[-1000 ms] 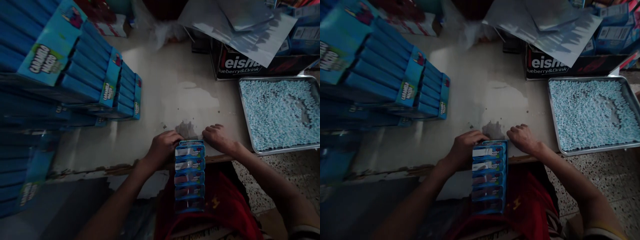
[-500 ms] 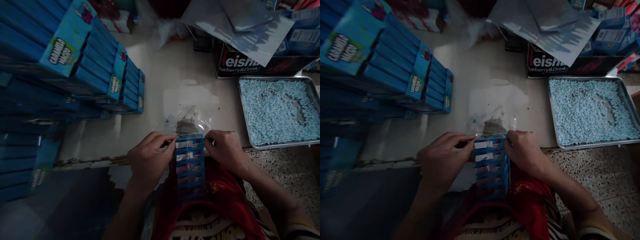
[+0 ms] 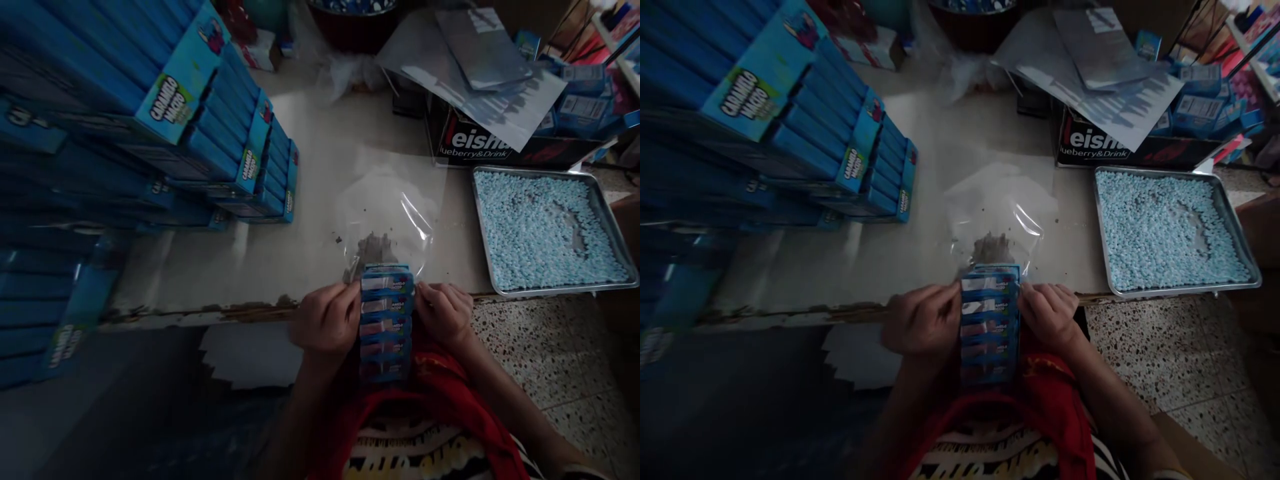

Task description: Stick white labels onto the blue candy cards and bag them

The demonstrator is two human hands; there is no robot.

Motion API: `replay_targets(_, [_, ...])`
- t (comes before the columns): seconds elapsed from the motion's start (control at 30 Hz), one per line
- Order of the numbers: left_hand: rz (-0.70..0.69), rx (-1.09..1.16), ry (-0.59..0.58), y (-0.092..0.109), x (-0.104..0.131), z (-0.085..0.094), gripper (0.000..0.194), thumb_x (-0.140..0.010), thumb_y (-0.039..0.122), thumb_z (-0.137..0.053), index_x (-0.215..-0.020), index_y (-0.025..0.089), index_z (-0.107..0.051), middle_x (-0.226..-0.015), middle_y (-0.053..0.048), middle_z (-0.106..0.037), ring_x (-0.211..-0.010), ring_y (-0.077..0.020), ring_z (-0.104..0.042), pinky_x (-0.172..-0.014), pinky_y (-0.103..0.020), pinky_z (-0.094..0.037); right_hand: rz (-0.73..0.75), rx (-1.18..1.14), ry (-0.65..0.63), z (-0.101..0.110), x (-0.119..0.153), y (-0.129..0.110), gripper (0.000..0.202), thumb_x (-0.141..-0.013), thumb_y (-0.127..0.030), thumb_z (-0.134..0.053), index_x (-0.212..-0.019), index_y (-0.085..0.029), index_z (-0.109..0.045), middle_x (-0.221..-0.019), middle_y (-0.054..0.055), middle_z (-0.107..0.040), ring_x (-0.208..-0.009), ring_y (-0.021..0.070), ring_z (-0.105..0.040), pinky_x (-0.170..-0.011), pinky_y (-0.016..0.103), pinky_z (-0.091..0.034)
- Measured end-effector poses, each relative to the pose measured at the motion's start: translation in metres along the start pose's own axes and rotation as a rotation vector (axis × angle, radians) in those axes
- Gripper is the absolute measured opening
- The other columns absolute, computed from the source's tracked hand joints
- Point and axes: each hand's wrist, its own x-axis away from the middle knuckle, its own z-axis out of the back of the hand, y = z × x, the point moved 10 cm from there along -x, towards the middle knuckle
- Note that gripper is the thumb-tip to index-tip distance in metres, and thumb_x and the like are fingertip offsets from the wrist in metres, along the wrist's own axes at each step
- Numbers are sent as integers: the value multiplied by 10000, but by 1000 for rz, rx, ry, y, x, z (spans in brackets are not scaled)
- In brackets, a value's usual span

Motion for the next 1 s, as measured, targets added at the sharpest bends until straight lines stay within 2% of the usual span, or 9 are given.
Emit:
replay_targets(0.1, [195, 35, -4, -30, 7, -19, 154, -907, 368, -725, -890, 224, -673, -903, -79, -711, -874, -224, -677, -843, -358, -523, -57, -13, -80, -18, 14, 12, 128, -985, -172, -636, -1000, -244, -742, -920, 64, -821, -776, 174, -761, -743, 288, -527])
replay_targets(0.17, [328, 52, -56, -43, 6, -34, 139, -930, 358, -668, -915, 220, -650, -910, -60, -696, -857, -210, -660, -810, -338, -516, -142, 31, -133, -32, 22, 23, 146, -1003, -208, -608, -1002, -259, -745, -924, 60, -825, -789, 186, -769, -748, 296, -545])
replay_targets(0.3, [298, 126, -174, -34, 5, -45, 189, -983, 315, -581, -835, 217, -645, -862, -50, -700, -842, -192, -658, -799, -307, -499, -255, 52, -124, -40, 28, 32, 199, -1014, -214, -561, -949, -279, -737, -860, 32, -822, -763, 185, -770, -727, 295, -568])
replay_targets(0.5, [309, 143, -282, -33, 40, -39, 168, -988, 285, -558, -897, 207, -676, -878, -61, -732, -824, -195, -669, -764, -292, -501, 49, -130, -105, -19, 30, -4, 162, -1005, -159, -604, -1059, -246, -730, -1008, 63, -834, -907, 182, -778, -816, 297, -572])
replay_targets(0.67, [111, 195, -432, -17, 53, -47, 199, -1010, 307, -543, -1025, 192, -704, -967, -75, -765, -863, -207, -706, -757, -296, -529, 124, -158, -115, -5, 57, -19, 159, -1038, -179, -574, -950, -220, -699, -856, 41, -790, -732, 157, -684, -696, 300, -504])
replay_targets(0.8, [-152, 259, -416, 6, 72, -25, 193, -1016, 274, -562, -1025, 175, -727, -1078, -110, -786, -950, -216, -742, -823, -300, -558, 183, -218, -163, 6, 80, -30, 243, -1073, -206, -511, -890, -210, -671, -832, 43, -750, -707, 154, -609, -666, 312, -451])
replay_targets(0.87, [-169, 265, -463, 7, 96, -15, 197, -1003, 278, -581, -1030, 179, -749, -1093, -123, -791, -937, -218, -751, -813, -298, -567, 245, -258, -226, 14, 91, -35, 291, -1092, -224, -469, -867, -209, -653, -823, 44, -728, -703, 161, -580, -662, 326, -427])
replay_targets(0.93, [-61, 320, -560, 1, 125, -9, 191, -962, 322, -637, -1015, 205, -779, -1078, -114, -800, -901, -219, -757, -779, -294, -576, 329, -308, -311, 23, 105, -41, 319, -1104, -225, -438, -852, -207, -632, -806, 42, -707, -684, 165, -548, -649, 335, -399])
replay_targets(1.0, [250, 472, -646, -15, 157, -7, 191, -852, 371, -766, -981, 235, -803, -1093, -103, -805, -945, -248, -762, -816, -317, -595, 378, -369, -401, 30, 121, -43, 321, -1106, -208, -423, -846, -210, -611, -785, 33, -685, -673, 166, -526, -644, 336, -386])
